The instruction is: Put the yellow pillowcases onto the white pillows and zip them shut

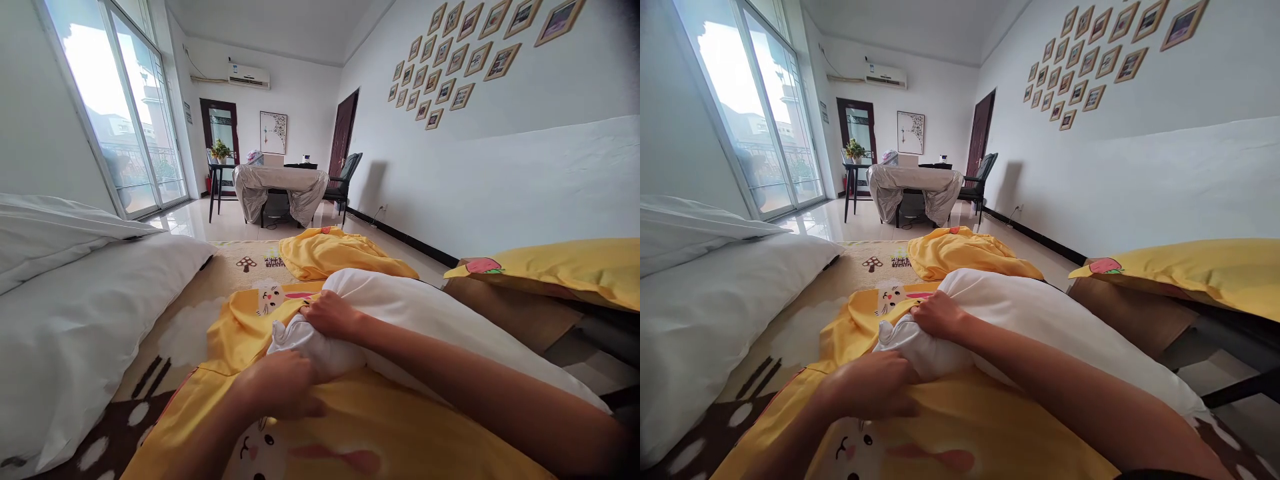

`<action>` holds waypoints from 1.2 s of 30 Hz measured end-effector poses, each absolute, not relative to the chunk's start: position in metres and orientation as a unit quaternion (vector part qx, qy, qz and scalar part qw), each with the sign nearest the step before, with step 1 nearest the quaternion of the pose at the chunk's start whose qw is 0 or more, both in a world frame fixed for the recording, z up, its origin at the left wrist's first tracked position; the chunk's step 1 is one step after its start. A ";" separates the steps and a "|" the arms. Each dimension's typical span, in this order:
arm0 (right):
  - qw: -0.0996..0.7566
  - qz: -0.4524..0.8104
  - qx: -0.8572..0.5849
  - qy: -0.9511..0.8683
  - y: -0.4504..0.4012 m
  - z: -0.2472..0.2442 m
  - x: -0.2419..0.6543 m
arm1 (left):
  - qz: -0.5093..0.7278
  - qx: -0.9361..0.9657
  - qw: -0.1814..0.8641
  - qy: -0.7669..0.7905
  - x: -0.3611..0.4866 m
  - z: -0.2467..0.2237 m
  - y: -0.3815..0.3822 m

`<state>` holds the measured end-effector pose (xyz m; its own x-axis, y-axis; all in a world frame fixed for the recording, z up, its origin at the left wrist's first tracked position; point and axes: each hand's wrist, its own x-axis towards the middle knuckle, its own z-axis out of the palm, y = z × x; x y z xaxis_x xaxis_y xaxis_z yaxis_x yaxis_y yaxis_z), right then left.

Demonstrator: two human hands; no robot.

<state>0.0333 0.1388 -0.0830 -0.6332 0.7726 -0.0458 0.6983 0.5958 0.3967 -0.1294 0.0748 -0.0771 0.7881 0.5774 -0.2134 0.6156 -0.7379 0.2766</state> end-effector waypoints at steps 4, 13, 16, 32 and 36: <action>0.098 0.172 0.413 0.889 0.139 -0.085 0.033 | -0.042 0.909 0.145 0.389 -0.154 -0.063 0.085; 0.085 0.169 0.407 0.893 0.132 -0.087 0.029 | 0.034 0.896 0.099 0.431 -0.174 -0.046 0.082; 0.084 0.167 0.406 0.894 0.124 -0.084 0.025 | 0.043 0.900 0.083 0.427 -0.168 -0.047 0.080; 0.073 0.148 0.400 0.902 0.117 -0.078 0.016 | -0.033 0.848 0.094 0.520 -0.161 -0.083 0.116; 0.084 0.135 0.392 0.906 0.115 -0.078 0.015 | -0.057 0.850 0.113 0.511 -0.159 -0.100 0.134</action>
<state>0.0149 0.1146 -0.0780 -0.6785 0.7331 -0.0464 0.6875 0.6561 0.3113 -0.1593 0.1343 -0.0999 0.4706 0.8561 -0.2135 0.8821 -0.4516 0.1338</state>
